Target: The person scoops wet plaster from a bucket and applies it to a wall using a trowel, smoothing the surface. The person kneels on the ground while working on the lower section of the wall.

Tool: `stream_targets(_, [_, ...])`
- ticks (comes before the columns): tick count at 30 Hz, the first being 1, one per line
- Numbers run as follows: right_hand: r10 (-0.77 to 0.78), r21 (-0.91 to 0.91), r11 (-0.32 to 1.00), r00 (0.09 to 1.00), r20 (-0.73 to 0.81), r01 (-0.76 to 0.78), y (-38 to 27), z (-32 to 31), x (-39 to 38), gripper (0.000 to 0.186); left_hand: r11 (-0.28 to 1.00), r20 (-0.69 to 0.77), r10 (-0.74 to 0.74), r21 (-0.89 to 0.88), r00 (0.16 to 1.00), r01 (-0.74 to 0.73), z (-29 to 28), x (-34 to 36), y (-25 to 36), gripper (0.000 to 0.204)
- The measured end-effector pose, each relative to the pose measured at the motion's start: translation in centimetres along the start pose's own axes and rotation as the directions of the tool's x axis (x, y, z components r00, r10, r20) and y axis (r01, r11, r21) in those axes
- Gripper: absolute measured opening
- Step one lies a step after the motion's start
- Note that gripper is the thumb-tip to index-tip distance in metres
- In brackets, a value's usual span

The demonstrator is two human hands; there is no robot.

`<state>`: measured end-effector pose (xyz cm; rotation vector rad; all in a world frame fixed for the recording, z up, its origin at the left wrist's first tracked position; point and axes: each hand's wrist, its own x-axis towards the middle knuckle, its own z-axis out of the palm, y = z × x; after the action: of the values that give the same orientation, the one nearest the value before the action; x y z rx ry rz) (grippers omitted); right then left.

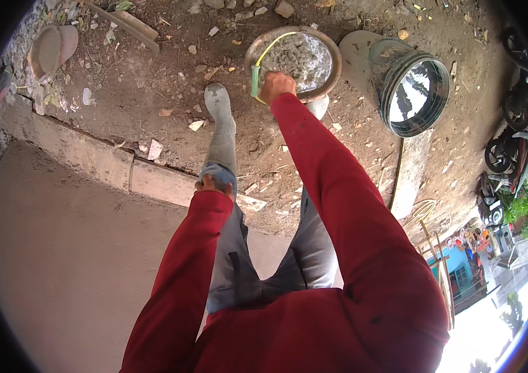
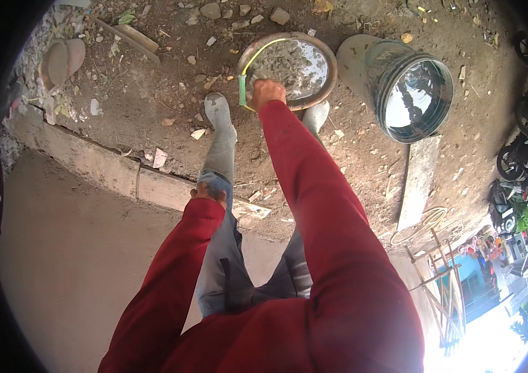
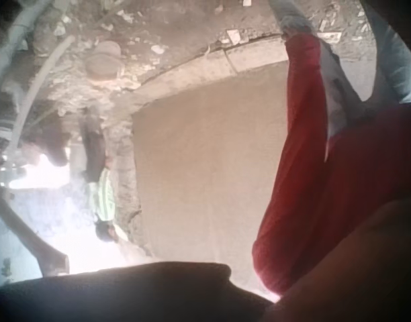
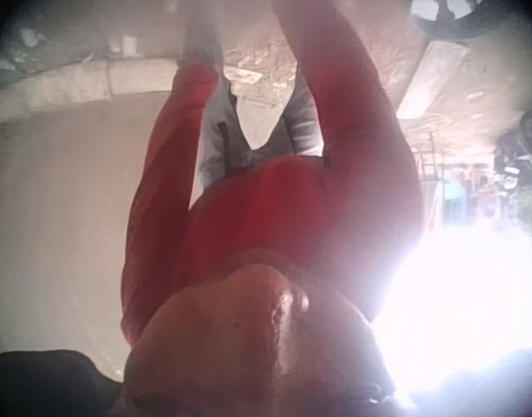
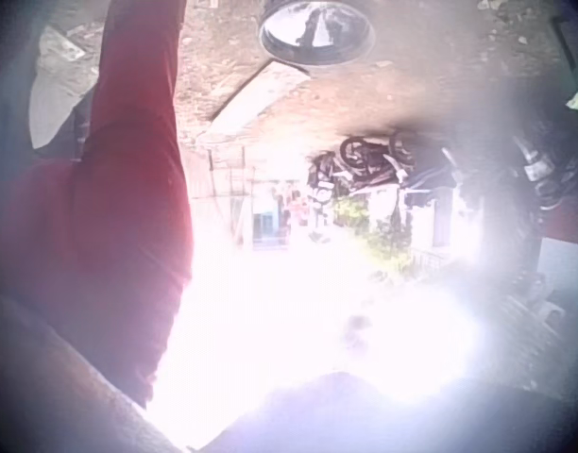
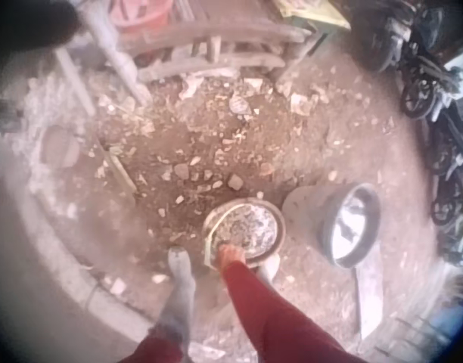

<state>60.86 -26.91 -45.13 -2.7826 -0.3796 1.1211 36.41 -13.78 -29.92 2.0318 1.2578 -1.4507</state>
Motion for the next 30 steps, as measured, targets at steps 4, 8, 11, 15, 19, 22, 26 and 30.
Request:
stream_targets(4, [-0.048, 0.020, 0.999, 0.999, 0.018, 0.048, 3.1, -1.1, -0.9, 0.022, 1.000, -0.029, 0.015, -0.025, 0.999, -0.016, 0.9, 0.2, -0.7, 0.068])
stream_targets(8, [-0.213, 0.034, 0.976, 0.977, -0.003, 0.213, 7.2, -7.0, -2.4, 0.029, 0.999, -0.004, 0.011, -0.048, 1.000, -0.012, 1.1, -0.5, -1.2, 0.070])
stream_targets(11, [-0.360, -0.030, 0.932, 0.932, 0.035, 0.361, 7.5, -4.8, -2.5, 0.030, 1.000, -0.024, 0.011, -0.028, 1.000, -0.012, 1.1, -0.5, -0.7, 0.070])
stream_targets(15, [-0.351, -0.086, 0.933, 0.936, 0.004, 0.350, 6.5, 0.5, -1.1, 0.019, 1.000, -0.002, 0.012, -0.026, 1.000, -0.012, 0.4, -0.4, -0.3, 0.071])
stream_targets(19, [-0.287, -0.100, 0.955, 0.955, -0.072, 0.279, 6.1, 0.3, -2.1, 0.017, 0.999, 0.040, -0.053, 0.005, 0.998, 0.053, 0.0, -1.0, 0.5, 0.071])
stream_targets(22, [-0.241, -0.097, 0.967, 0.969, -0.052, 0.235, 6.1, -4.9, -4.0, 0.022, 1.000, 0.001, -0.009, 0.014, 1.000, 0.009, 1.3, -0.3, -0.3, 0.070])
stream_targets(26, [-0.198, -0.069, 0.979, 0.976, -0.088, 0.192, 9.4, -4.9, -4.6, 0.022, 0.999, -0.035, 0.016, -0.032, 0.999, -0.017, 2.1, -0.1, -0.6, 0.068])
stream_targets(30, [-0.185, -0.121, 0.978, 0.976, -0.118, 0.171, 10.4, 0.4, -0.8, 0.019, 0.999, -0.027, -0.015, 0.042, 1.000, 0.016, 1.3, 0.3, 0.3, 0.067])
